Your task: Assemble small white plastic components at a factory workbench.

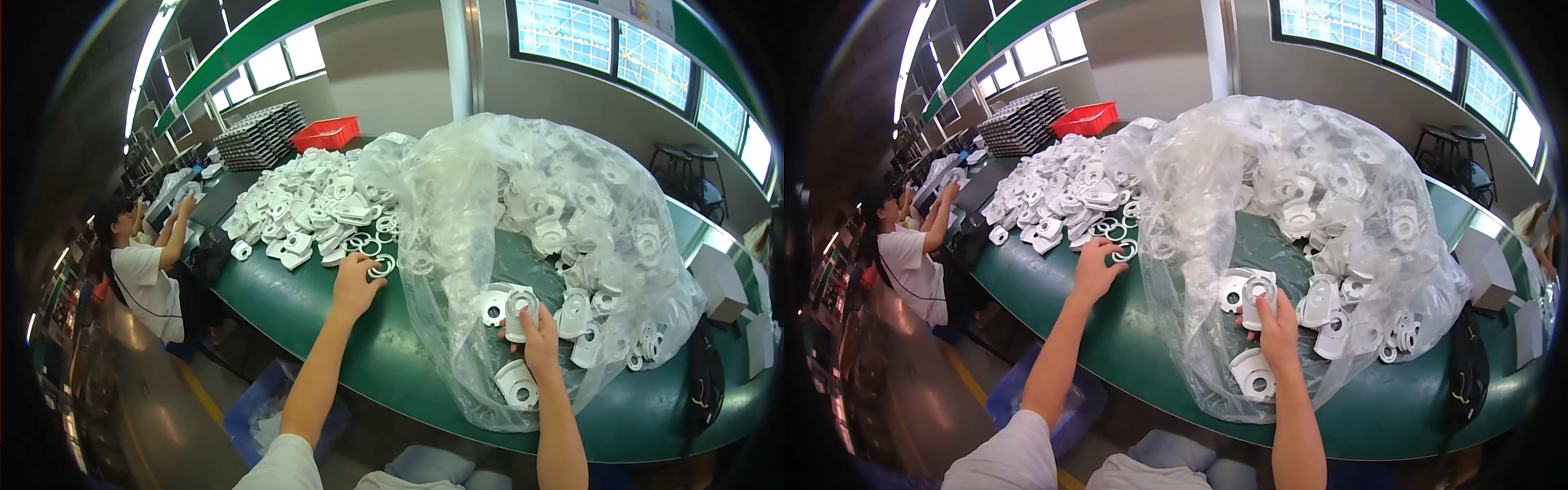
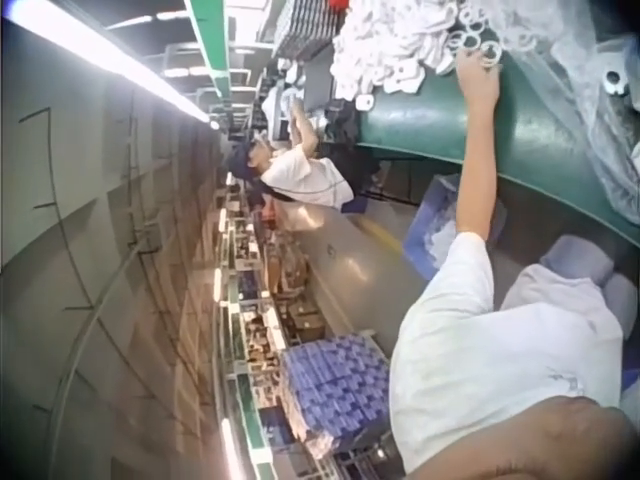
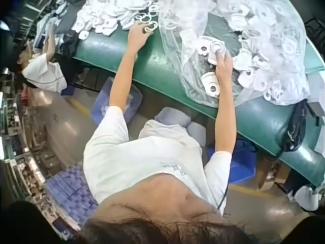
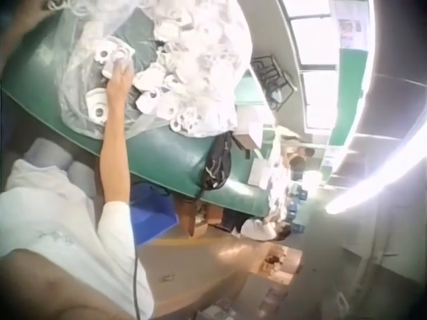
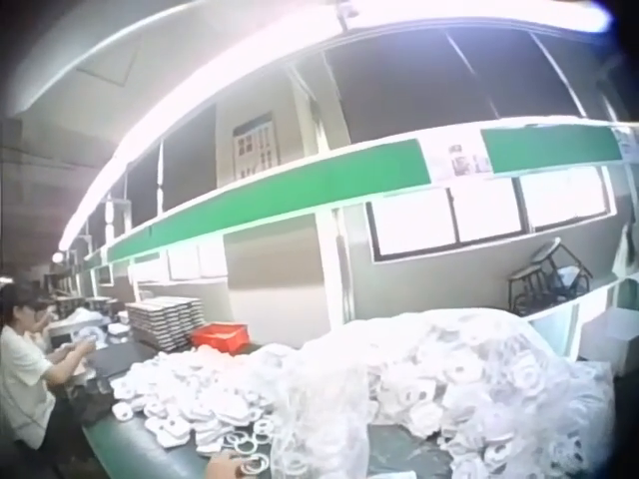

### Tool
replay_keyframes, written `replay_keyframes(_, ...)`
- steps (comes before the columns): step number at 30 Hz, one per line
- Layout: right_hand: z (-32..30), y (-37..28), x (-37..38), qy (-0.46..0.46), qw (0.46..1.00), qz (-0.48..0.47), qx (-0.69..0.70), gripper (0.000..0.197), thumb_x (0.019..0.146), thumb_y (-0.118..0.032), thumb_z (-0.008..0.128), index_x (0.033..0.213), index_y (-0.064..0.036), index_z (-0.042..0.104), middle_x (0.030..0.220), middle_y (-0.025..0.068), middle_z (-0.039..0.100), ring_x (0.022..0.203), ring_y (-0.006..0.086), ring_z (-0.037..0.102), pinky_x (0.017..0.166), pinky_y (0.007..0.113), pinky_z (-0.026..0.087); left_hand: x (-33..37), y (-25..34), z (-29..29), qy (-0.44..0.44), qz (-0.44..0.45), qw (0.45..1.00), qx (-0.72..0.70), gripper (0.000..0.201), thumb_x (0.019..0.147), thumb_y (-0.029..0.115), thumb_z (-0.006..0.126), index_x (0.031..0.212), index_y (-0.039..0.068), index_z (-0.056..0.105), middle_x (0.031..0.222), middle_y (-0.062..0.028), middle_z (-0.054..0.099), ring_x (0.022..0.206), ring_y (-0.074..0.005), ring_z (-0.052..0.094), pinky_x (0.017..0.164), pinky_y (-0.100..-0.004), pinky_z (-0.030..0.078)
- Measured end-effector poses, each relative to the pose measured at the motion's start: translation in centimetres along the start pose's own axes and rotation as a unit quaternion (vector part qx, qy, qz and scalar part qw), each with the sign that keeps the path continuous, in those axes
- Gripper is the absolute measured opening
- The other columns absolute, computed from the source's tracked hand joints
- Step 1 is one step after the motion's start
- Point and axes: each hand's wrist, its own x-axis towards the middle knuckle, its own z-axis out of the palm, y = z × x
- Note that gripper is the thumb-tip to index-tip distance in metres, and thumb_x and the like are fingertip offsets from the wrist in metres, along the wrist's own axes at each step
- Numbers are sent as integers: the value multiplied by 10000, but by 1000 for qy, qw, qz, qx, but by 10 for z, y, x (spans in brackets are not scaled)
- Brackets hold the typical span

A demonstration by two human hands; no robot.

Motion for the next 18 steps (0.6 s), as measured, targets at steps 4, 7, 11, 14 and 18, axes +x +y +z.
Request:
replay_keyframes(4,-1,-2,-1,6,1000,5,-4,254,972,-221,429,1089,-3,485,835,138,641,643,176,648,429,220,430,7,-31,3,-76,-44,996,16,159,669,89,738,809,60,669,945,-110,561,983,-290,505,807,-356,429)
replay_keyframes(7,-4,-2,1,11,1000,8,5,251,970,-220,434,1083,-3,489,833,136,642,634,173,646,428,222,428,19,-42,0,0,42,999,18,119,706,107,711,796,38,676,868,-104,601,854,-249,567,737,-336,453)
replay_keyframes(11,-6,-2,2,10,999,29,13,225,966,-176,428,1093,-2,492,825,136,647,613,171,641,416,229,431,55,-30,-26,-70,-140,980,-125,197,779,168,668,795,-28,666,614,-52,626,512,-106,546,519,-251,436)
replay_keyframes(14,-8,-7,0,-2,999,37,32,216,958,-167,439,1080,1,500,821,143,648,605,177,641,411,228,430,84,-31,-26,-208,-162,955,-133,194,737,186,673,788,0,692,631,-80,647,563,-135,603,561,-270,467)
replay_keyframes(18,-5,-9,0,-5,999,41,35,202,947,-160,454,1064,-3,503,824,134,646,601,170,633,421,222,423,123,-19,-22,-373,-146,916,25,147,673,146,669,720,11,701,605,-81,648,531,-152,610,534,-287,487)
